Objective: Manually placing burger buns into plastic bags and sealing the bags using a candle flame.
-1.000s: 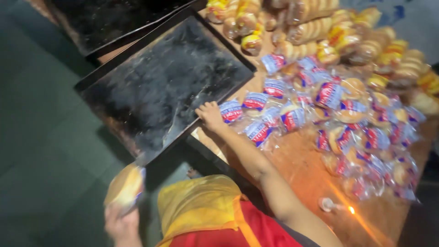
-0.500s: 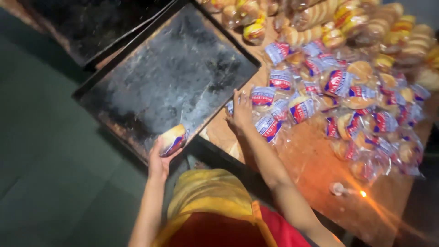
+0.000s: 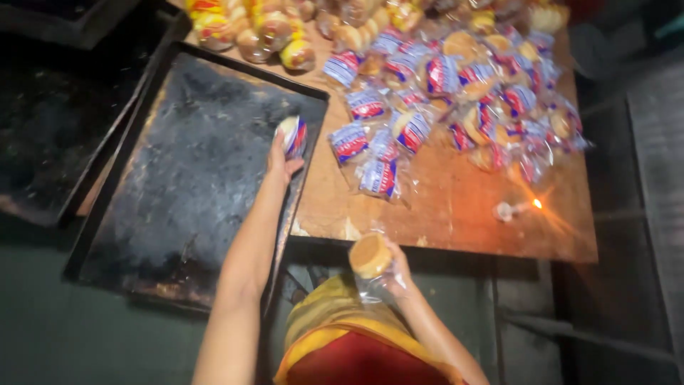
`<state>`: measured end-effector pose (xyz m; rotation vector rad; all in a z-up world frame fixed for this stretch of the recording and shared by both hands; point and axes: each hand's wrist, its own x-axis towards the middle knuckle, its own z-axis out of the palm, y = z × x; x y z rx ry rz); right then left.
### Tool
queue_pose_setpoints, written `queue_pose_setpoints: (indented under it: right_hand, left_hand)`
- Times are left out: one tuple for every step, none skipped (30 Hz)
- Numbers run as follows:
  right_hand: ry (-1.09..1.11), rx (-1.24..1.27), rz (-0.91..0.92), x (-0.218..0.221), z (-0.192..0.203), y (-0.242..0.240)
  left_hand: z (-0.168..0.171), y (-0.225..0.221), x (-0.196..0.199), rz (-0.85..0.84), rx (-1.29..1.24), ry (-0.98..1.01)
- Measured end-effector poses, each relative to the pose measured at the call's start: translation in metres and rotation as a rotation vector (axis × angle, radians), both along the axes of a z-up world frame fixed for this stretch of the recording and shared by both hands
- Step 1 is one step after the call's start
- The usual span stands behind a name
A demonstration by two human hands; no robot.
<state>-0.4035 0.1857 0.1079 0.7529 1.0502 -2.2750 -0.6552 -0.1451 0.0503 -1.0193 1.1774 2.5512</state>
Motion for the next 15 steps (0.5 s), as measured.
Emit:
queue_pose_setpoints:
  right_hand:
    - [-0.068, 0.028, -0.108, 0.010, 0.011, 0.010]
    - [-0.069, 0.027, -0.132, 0.022, 0.005, 0.023]
    - [-0.023, -0.206, -0.173, 0.030, -0.001, 0.035]
    - [0.027, -0.440, -0.212, 0.038, -0.007, 0.049]
    - [0.035, -0.443, -0.224, 0.043, 0.009, 0.045]
    - [-0.018, -0.411, -0.281, 0.048, 0.026, 0.043]
    - [-0.069, -0.385, -0.343, 0.054, 0.040, 0.039]
    - [-0.059, -0.394, -0.361, 0.039, 0.042, 0.044]
    - [-0.109, -0.360, -0.400, 0.040, 0.043, 0.047]
    - [-0.160, -0.328, -0.439, 0.041, 0.042, 0.052]
    - [-0.176, -0.334, -0.462, 0.036, 0.045, 0.055]
    - [-0.088, -0.295, -0.413, 0.031, 0.046, 0.059]
    - [-0.003, -0.249, -0.358, 0.027, 0.049, 0.068]
    - [-0.022, -0.248, -0.377, 0.019, 0.029, 0.080]
    - [0.031, -0.291, -0.391, 0.016, 0.008, 0.092]
  left_hand:
    - [0.005, 0.007, -0.017, -0.006, 0.002, -0.031]
    - [0.001, 0.021, -0.016, -0.030, 0.002, -0.031]
    - [0.000, 0.032, -0.017, -0.004, -0.187, 0.039]
    - [-0.001, 0.045, -0.018, 0.024, -0.375, 0.111]
    - [0.010, 0.061, 0.013, 0.011, -0.376, 0.119]
    - [0.020, 0.077, 0.044, 0.042, -0.644, 0.373]
    - [0.030, 0.092, 0.074, 0.068, -0.906, 0.640]
    - [0.040, 0.114, 0.107, 0.052, -0.906, 0.657]
    - [0.045, 0.134, 0.158, -0.212, -0.600, 0.749]
    - [0.051, 0.152, 0.208, -0.464, -0.278, 0.812]
    - [0.102, 0.159, 0.216, -0.489, -0.273, 0.796]
    - [0.153, 0.167, 0.231, -0.588, -0.550, 1.009]
    - [0.206, 0.177, 0.255, -0.678, -0.824, 1.220]
    - [0.207, 0.191, 0.253, -0.700, -0.809, 1.208]
    - [0.206, 0.205, 0.256, -0.760, -0.944, 1.344]
